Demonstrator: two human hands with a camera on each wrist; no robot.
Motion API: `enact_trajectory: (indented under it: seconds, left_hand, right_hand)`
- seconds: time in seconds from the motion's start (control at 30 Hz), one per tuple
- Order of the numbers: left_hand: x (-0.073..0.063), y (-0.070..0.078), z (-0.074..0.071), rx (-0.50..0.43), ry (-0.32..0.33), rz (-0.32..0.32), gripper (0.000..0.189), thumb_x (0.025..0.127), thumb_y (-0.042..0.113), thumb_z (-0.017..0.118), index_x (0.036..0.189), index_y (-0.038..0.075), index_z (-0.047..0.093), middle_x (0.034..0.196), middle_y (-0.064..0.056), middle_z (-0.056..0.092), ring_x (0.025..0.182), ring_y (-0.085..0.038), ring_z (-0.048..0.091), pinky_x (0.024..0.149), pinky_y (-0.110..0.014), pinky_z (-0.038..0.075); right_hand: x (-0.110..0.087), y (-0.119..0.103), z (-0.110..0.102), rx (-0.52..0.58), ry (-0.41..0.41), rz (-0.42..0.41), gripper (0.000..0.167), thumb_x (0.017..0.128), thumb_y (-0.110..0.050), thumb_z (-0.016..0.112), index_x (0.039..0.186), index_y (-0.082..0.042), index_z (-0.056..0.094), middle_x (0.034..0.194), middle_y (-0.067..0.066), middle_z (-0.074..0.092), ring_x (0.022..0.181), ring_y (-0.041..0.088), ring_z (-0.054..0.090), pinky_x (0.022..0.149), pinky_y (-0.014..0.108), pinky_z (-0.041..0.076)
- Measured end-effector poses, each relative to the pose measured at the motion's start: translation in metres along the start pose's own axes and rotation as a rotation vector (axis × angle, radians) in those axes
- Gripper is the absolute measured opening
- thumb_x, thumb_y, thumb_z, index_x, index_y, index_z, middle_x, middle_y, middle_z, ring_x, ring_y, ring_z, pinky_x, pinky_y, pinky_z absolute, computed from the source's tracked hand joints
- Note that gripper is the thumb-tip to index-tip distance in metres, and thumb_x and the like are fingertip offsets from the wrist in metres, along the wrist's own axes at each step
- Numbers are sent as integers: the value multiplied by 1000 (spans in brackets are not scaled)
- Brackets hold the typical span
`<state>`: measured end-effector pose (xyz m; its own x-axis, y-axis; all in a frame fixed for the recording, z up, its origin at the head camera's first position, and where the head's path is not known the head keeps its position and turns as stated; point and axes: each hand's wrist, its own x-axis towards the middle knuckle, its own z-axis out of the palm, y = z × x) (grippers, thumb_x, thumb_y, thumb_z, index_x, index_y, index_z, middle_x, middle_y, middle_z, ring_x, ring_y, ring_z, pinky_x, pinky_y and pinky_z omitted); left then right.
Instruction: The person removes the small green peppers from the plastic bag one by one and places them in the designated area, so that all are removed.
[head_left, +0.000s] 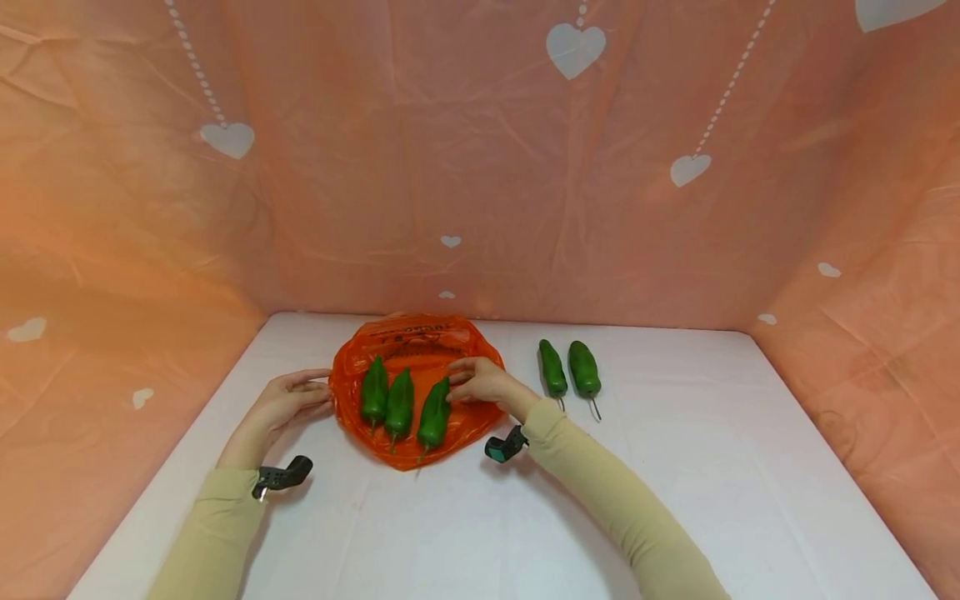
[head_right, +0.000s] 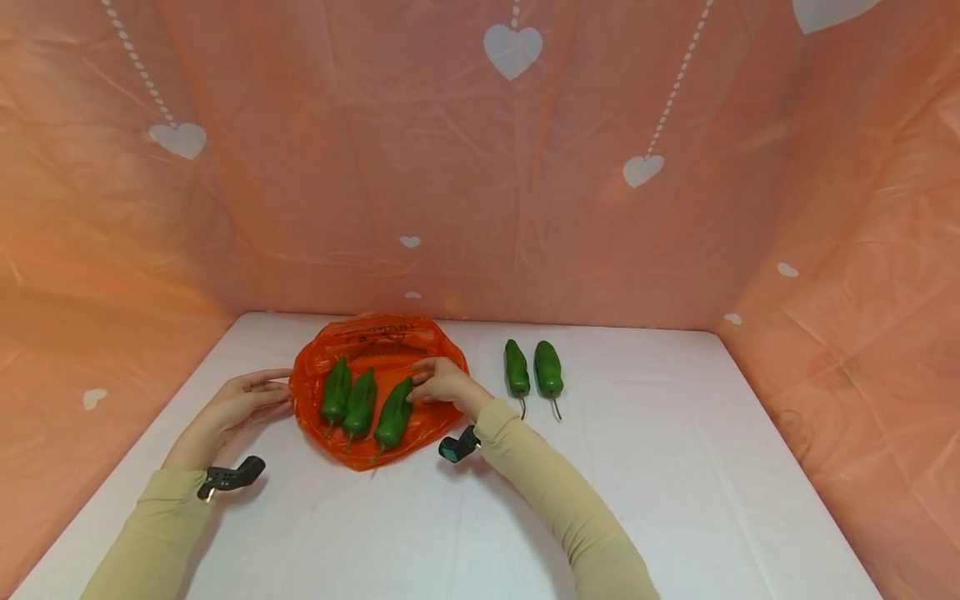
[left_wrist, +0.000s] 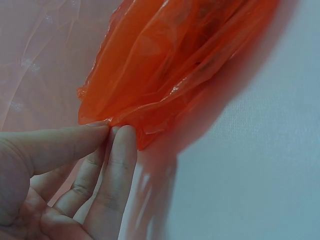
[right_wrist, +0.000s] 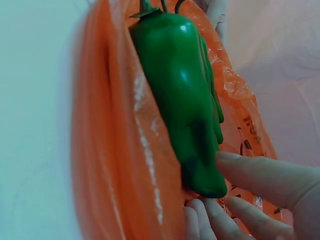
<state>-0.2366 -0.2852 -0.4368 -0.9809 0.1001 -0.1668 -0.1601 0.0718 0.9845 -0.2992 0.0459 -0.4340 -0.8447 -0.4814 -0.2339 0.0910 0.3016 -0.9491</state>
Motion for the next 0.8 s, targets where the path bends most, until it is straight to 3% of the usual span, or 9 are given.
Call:
enact_trajectory:
  seconds: [0.3,0.6,0.8]
  left_hand:
    - [0,0,1,7,-1,-1,53,95,0,55,141,-12,32,93,-3,66,84,-14,68,83,-34,55]
    - [1,-1,1,-2,-1,5,55,95,0,55,142,-11,30,94,-4,65,85,-15,68,83,-35,55]
    - [-1,0,1,-4,-5,13,55,95,0,55,142,-12,29,94,-3,66,84,-15,68,83,-35,55]
  right_hand:
    - [-1,2,1,-51,-17,-34,49,81,7,70,127,6,54,111,16,60,80,15,58,66,25,53]
    - [-4,1,2,-59,-21,-44,49,80,8,70,126,6,55,112,17,59,94,19,59,73,27,55]
    - [-3,2,2,-89,-14,-36,50,79,5,73,126,4,57,110,15,60,90,18,60,72,27,55]
